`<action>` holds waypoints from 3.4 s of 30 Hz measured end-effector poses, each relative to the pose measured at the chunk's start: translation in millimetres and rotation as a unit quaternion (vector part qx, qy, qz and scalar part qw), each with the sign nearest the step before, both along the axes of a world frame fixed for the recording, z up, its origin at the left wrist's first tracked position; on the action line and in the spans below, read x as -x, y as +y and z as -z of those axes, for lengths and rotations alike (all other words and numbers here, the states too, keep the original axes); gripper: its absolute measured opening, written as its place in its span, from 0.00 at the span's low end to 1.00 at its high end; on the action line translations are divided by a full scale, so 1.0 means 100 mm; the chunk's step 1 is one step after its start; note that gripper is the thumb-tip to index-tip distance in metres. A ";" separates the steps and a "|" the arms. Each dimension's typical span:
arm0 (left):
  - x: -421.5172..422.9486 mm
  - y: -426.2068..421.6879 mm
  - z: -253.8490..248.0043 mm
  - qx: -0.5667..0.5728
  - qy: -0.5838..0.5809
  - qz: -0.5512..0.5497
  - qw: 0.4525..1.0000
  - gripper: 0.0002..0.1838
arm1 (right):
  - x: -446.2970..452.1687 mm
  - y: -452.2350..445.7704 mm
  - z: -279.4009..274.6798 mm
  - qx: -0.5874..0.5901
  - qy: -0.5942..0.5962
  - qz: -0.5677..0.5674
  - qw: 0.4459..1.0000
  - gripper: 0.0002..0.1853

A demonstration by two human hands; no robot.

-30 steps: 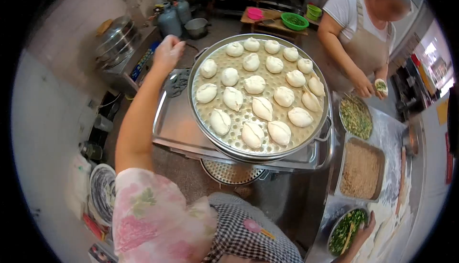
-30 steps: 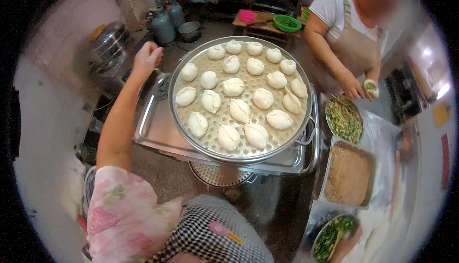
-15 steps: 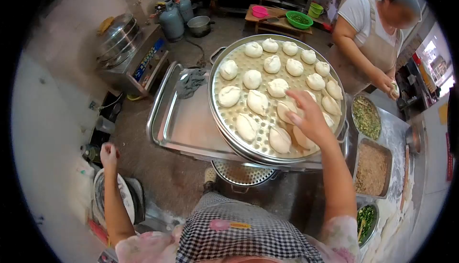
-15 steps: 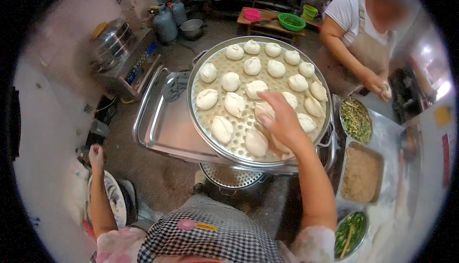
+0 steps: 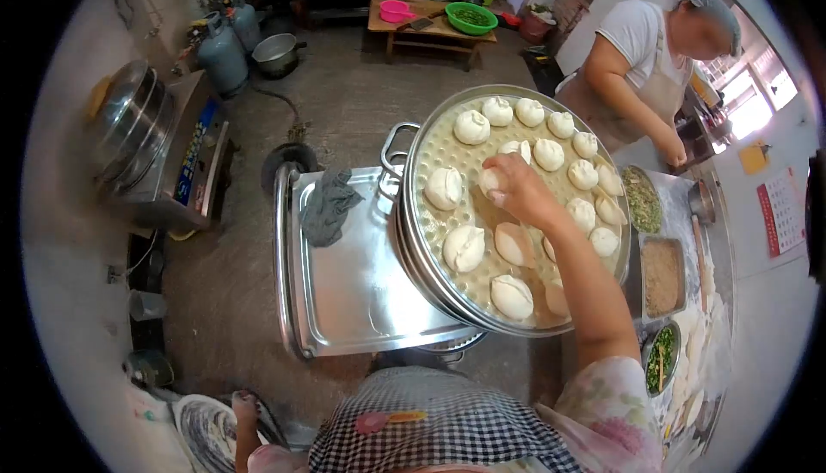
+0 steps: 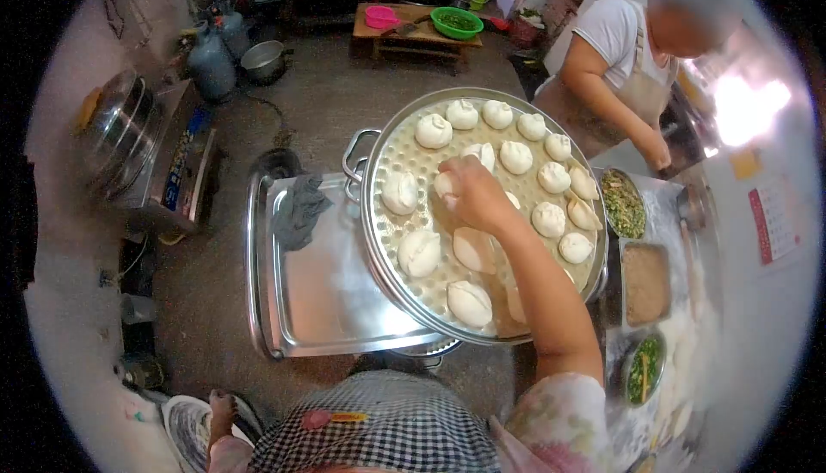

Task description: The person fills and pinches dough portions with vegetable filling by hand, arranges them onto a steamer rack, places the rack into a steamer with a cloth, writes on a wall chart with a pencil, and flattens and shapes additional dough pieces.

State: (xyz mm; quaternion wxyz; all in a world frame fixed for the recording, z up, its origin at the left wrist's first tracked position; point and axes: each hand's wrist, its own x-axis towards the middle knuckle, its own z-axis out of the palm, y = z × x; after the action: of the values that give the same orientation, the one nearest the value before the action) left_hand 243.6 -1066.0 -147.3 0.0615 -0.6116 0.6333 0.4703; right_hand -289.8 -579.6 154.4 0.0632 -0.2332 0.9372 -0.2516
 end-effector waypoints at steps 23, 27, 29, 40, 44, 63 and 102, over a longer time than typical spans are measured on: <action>-0.11 0.51 -0.73 -0.106 -0.050 -0.027 0.993 0.10 | 1.18 -0.58 0.29 -0.145 0.072 -0.152 0.975 0.25; 0.22 0.51 -1.28 -0.147 -0.055 0.054 0.986 0.08 | 1.10 -0.36 -0.34 -0.023 0.148 -0.112 0.982 0.25; -0.03 0.14 -0.86 -0.192 -0.039 0.068 0.978 0.09 | 0.82 -0.49 -0.63 0.020 0.137 -0.103 0.985 0.24; 1.08 -2.17 -0.43 -0.039 0.068 0.260 0.962 0.05 | -0.93 -3.25 1.29 0.114 -0.152 0.025 0.981 0.42; 0.64 -3.14 -0.66 0.020 0.008 0.248 0.969 0.10 | -1.07 -3.71 1.61 0.185 -0.269 0.222 0.919 0.33; 2.57 -4.14 -0.99 -0.068 0.112 0.485 0.865 0.13 | -2.26 -3.39 0.69 -0.018 -0.304 0.132 0.943 0.22; 9.44 -2.21 -0.13 -0.124 0.128 0.736 0.653 0.08 | -0.79 -2.81 0.36 0.060 0.383 0.851 0.355 0.23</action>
State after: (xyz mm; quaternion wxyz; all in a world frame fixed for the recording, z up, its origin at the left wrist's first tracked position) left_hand -700.0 -1286.9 -133.9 0.3811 0.1346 0.8132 0.4187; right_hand -210.4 -860.1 118.2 -0.5643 0.6143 0.5404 -0.1099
